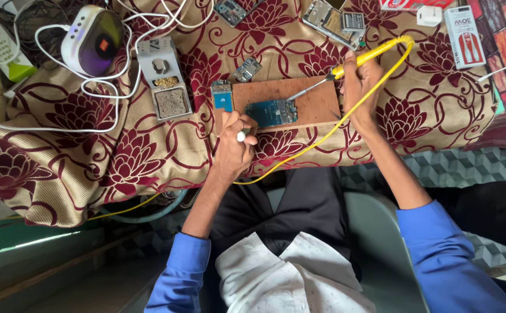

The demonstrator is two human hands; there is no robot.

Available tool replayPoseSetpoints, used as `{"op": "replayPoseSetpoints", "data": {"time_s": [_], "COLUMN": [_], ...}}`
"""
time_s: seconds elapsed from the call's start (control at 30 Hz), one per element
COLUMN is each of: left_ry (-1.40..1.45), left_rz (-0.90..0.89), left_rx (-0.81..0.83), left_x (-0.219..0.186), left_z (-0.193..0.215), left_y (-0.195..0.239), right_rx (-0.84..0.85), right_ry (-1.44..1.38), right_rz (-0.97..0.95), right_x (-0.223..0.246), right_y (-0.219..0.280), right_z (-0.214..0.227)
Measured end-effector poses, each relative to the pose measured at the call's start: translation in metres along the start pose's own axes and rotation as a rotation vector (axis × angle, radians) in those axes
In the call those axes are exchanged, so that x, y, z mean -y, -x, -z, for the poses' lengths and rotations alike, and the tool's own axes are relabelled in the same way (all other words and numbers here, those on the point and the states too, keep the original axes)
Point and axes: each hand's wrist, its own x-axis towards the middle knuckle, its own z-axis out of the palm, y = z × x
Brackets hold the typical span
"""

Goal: The person uses a soldering iron and solder to work on a small circuit board placed on a wooden block. They repeatedly apply solder to various points on the board while holding it steady with their other hand.

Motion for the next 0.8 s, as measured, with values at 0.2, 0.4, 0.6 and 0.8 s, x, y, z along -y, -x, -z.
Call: {"op": "replayPoseSetpoints", "data": {"time_s": [0.2,0.4,0.6,0.8], "left_ry": [0.028,0.001,0.064,0.040], "left_rz": [0.002,-0.051,-0.092,-0.051], "left_rx": [-0.026,-0.064,-0.098,-0.086], "left_x": [0.005,0.002,0.001,0.006], "left_z": [-0.002,0.001,-0.005,-0.009], "left_y": [-0.001,-0.002,0.002,0.004], "right_rx": [-0.064,-0.225,-0.382,-0.318], "right_ry": [0.037,-0.479,-0.666,-0.653], "right_rz": [-0.072,-0.098,-0.206,-0.085], "right_x": [-0.009,-0.049,-0.102,-0.114], "right_y": [0.002,0.029,0.057,0.065], "right_z": [0.003,0.006,0.007,0.005]}}
